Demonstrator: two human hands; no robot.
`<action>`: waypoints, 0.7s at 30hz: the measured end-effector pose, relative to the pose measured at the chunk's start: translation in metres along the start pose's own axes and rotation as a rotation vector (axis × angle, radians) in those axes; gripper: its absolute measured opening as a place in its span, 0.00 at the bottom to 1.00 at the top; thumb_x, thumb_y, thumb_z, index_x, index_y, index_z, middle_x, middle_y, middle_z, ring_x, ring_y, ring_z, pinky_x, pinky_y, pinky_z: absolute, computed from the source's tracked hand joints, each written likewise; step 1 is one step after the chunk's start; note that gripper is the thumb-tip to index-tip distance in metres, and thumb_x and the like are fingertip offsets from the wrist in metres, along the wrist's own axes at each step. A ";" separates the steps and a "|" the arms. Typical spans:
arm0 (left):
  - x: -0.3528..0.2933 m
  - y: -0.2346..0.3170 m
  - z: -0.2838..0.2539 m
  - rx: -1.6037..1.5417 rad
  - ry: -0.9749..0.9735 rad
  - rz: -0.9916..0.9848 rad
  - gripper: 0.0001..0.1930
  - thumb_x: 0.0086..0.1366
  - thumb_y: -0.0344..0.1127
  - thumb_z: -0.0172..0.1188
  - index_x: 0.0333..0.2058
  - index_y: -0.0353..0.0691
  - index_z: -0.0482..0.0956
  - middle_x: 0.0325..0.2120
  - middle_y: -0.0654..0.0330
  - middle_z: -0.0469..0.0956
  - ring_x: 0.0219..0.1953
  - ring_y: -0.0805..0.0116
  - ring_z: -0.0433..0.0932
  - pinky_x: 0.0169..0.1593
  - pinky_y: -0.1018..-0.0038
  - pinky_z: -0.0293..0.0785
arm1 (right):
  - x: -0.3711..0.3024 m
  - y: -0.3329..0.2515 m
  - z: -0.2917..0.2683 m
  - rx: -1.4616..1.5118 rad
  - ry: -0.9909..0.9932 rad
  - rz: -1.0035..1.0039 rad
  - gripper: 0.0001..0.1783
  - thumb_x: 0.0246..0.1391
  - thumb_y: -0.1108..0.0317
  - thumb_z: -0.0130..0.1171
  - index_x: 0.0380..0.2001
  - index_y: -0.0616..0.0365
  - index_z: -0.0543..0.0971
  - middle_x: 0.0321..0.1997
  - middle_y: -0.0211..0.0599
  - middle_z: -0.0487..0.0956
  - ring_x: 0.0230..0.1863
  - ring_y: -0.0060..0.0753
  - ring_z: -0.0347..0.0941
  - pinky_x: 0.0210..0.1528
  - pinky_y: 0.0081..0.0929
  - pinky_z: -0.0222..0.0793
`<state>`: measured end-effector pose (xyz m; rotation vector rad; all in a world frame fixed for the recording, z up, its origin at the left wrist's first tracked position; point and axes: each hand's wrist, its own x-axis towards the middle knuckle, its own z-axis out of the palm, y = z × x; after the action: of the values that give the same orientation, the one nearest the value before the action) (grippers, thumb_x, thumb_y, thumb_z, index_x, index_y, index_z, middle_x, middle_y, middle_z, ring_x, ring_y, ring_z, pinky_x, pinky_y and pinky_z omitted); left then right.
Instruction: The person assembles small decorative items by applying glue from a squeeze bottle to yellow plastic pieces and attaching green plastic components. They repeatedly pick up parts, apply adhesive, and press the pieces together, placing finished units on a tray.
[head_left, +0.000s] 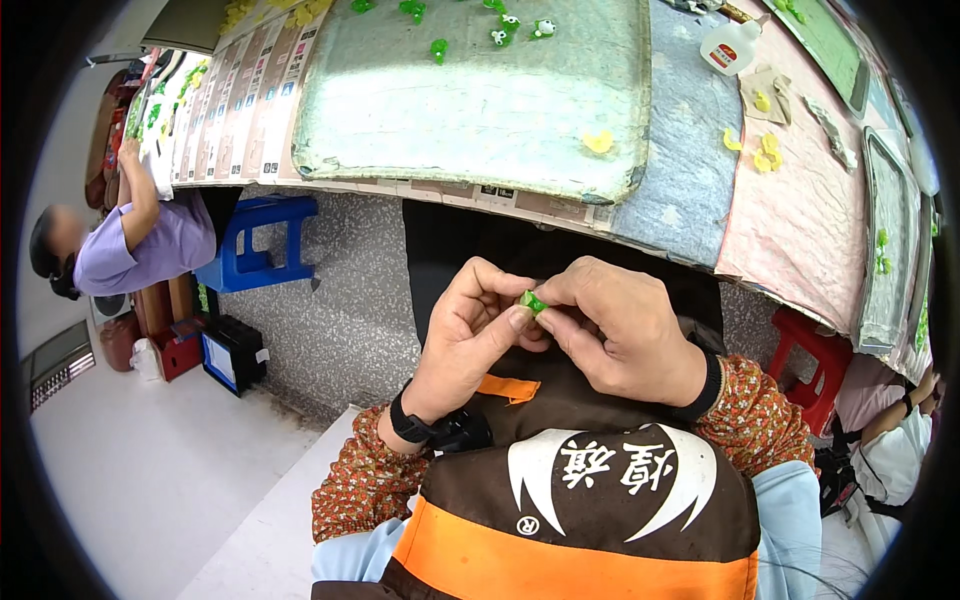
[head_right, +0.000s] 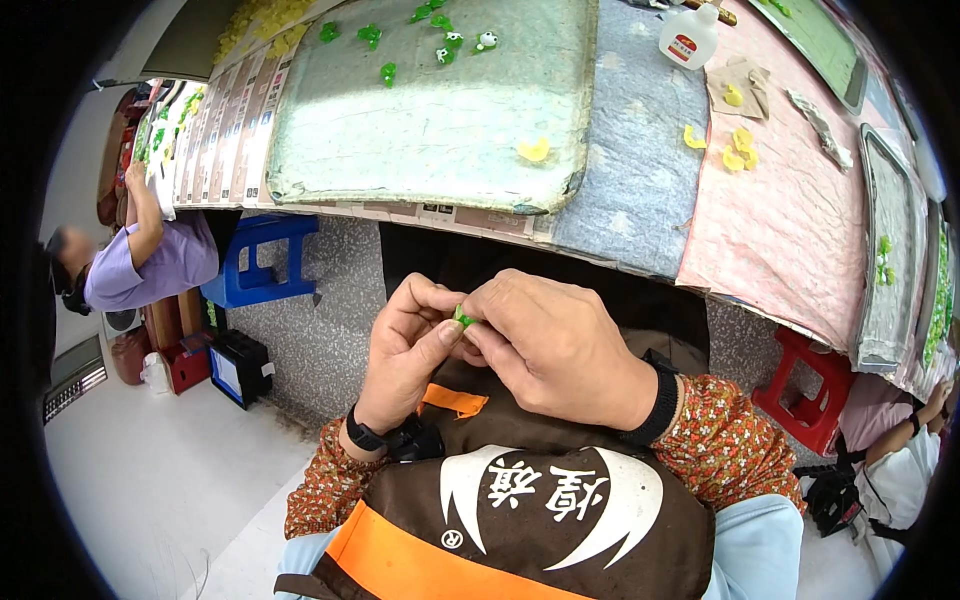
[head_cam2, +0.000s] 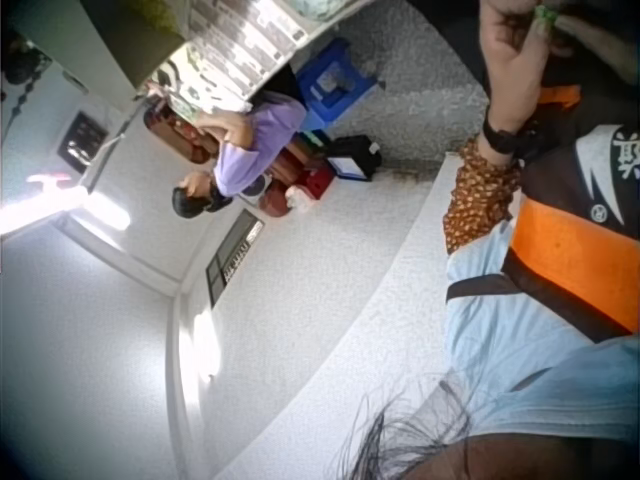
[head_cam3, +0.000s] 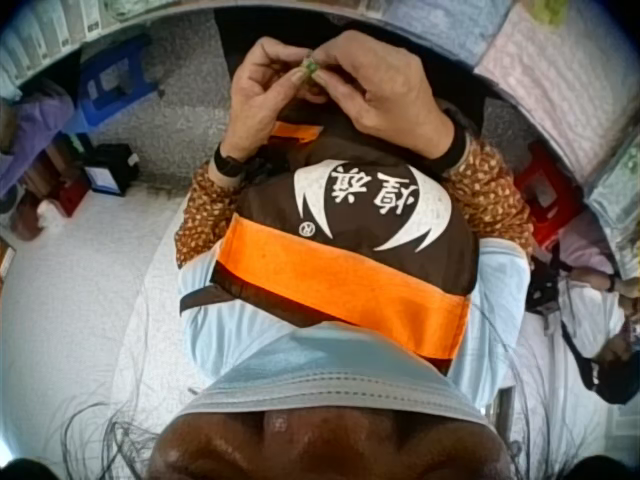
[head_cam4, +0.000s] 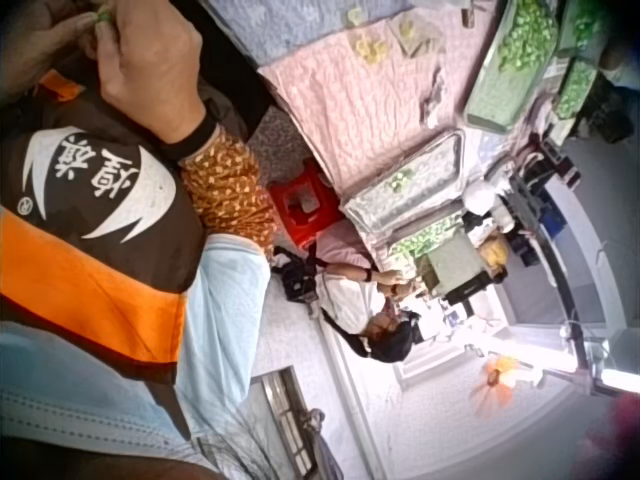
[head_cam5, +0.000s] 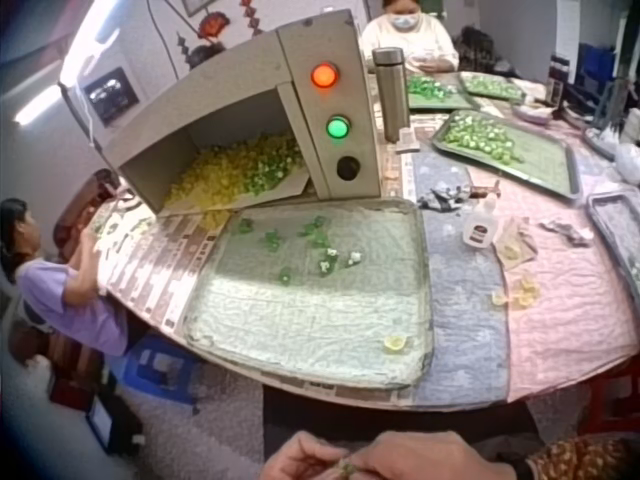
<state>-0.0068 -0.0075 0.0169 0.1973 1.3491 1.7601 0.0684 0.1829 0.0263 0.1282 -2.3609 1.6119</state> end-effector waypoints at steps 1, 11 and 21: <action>0.000 0.001 0.000 0.002 0.007 -0.020 0.09 0.73 0.25 0.54 0.49 0.35 0.69 0.42 0.59 0.77 0.42 0.76 0.80 0.45 0.74 0.85 | 0.000 0.001 0.001 0.002 0.003 0.006 0.09 0.51 0.78 0.64 0.36 0.59 0.76 0.29 0.40 0.77 0.29 0.44 0.78 0.29 0.35 0.74; -0.001 0.000 -0.005 -0.100 0.015 -0.072 0.08 0.76 0.30 0.50 0.49 0.36 0.69 0.38 0.59 0.77 0.37 0.77 0.80 0.44 0.73 0.86 | -0.002 -0.001 -0.002 0.299 -0.031 0.364 0.06 0.58 0.77 0.61 0.39 0.62 0.77 0.32 0.40 0.80 0.29 0.34 0.80 0.31 0.26 0.74; -0.003 -0.002 0.001 0.020 -0.005 0.070 0.12 0.74 0.26 0.51 0.54 0.35 0.66 0.45 0.58 0.76 0.47 0.73 0.79 0.49 0.72 0.83 | -0.002 -0.001 -0.003 0.419 -0.025 0.464 0.04 0.62 0.75 0.59 0.40 0.63 0.77 0.31 0.35 0.80 0.30 0.20 0.76 0.32 0.21 0.73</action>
<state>-0.0031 -0.0088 0.0164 0.2623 1.3717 1.8036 0.0715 0.1852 0.0276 -0.3442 -2.1365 2.3145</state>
